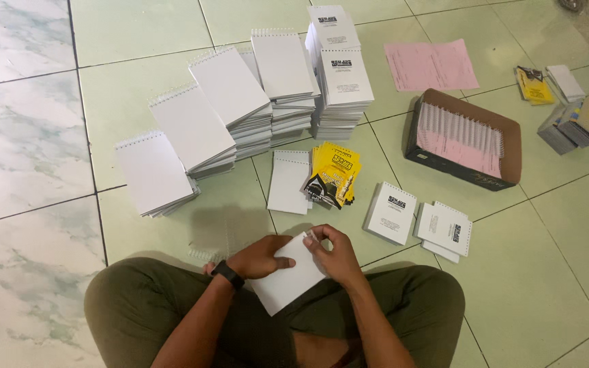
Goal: The person sits on the floor and assembles spiral-bound notebooks by inserting a metal coil into the holes of a stack of paper. They then place a yellow cover sheet on top of the assembled pages and add a white back cover, stacking the finished notebooks to the side.
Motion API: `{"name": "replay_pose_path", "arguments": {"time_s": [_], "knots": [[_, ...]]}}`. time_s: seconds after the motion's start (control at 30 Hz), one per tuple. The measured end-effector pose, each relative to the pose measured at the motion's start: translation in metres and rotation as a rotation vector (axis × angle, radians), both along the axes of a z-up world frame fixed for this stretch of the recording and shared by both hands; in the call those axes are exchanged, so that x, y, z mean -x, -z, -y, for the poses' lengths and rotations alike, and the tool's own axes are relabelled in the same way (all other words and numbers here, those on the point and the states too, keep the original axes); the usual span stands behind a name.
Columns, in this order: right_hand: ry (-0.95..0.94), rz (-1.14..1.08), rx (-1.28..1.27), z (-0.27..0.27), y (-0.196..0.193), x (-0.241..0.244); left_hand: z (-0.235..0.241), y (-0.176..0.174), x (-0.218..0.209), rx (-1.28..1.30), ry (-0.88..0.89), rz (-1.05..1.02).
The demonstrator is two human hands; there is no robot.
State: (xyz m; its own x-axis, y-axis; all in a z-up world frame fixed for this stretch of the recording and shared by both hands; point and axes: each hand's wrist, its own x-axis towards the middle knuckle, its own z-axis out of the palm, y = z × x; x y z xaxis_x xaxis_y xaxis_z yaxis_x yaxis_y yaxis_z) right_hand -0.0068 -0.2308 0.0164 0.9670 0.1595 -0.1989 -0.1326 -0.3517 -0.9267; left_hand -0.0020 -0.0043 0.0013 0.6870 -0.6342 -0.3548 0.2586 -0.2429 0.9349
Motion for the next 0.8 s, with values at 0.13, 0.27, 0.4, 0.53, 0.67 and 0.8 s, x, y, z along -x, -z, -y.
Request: {"name": "replay_pose_path", "arguments": {"time_s": [0.13, 0.27, 0.4, 0.53, 0.67, 0.8], "knots": [[0.008, 0.006, 0.047, 0.003, 0.011, -0.002, 0.005, -0.023, 0.007, -0.041, -0.015, -0.036], [-0.012, 0.012, 0.031, 0.014, 0.013, -0.002, 0.001, -0.002, -0.001, 0.01, -0.058, 0.015], [0.001, 0.019, 0.043, 0.013, 0.002, -0.002, 0.001, -0.023, 0.001, 0.016, -0.121, 0.023], [0.007, -0.044, 0.046, 0.012, 0.0, 0.007, -0.005, -0.024, -0.001, 0.048, -0.189, 0.075], [0.068, -0.124, -0.14, 0.0, 0.007, 0.01, -0.002, -0.014, -0.01, 0.072, -0.375, 0.085], [0.023, -0.206, -0.413, -0.046, -0.036, 0.027, -0.011, -0.027, -0.012, 0.101, -0.695, 0.113]]}}
